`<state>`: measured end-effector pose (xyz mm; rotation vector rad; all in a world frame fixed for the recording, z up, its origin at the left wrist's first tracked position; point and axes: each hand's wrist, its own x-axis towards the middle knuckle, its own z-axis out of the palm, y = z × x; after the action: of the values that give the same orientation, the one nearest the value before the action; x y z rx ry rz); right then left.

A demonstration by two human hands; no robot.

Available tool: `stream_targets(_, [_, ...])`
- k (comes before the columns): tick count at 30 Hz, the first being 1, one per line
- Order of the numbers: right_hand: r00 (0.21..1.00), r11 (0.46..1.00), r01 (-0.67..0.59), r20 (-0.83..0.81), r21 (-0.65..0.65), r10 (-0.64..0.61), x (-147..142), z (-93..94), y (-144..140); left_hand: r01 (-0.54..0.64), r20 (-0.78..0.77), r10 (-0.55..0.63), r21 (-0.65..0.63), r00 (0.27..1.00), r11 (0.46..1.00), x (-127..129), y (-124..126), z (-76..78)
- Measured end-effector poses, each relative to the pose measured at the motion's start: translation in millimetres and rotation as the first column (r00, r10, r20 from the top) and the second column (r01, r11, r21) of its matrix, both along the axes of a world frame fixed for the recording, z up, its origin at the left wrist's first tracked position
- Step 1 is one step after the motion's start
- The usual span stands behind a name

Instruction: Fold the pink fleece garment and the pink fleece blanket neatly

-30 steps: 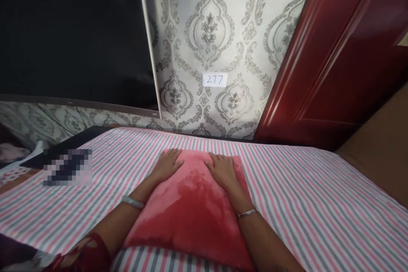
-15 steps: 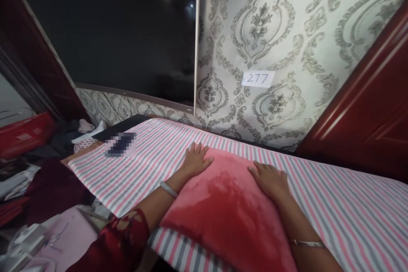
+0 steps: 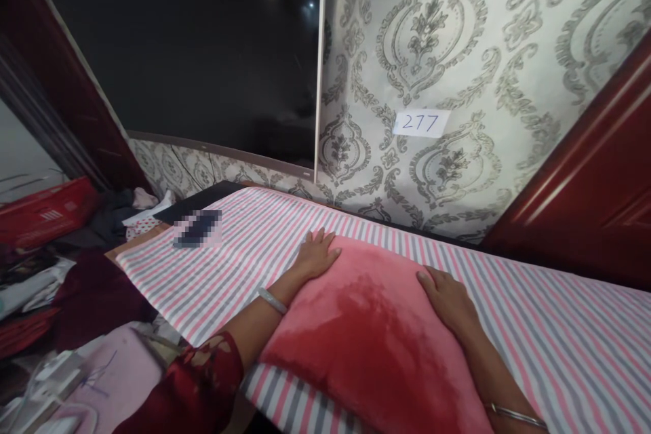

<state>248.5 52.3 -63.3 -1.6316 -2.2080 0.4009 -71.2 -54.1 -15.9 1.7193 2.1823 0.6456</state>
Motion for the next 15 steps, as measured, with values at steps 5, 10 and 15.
stream_targets(5, [0.990,0.998,0.054,-0.132,0.022,-0.051,0.0,-0.8,0.1,-0.077,0.024,0.076,0.034,0.997,0.996,0.4,-3.0,4.3])
stream_targets(10, [0.954,0.987,0.156,-0.253,-0.031,-0.159,10.0,-2.0,2.6,-0.119,0.102,0.116,0.030,0.988,0.992,-7.2,1.6,7.8])
stream_targets(15, [0.929,0.969,0.238,-0.276,-0.070,-0.248,30.3,-0.7,-6.7,-0.149,0.247,0.139,0.022,0.959,0.989,-28.0,-0.3,10.8])
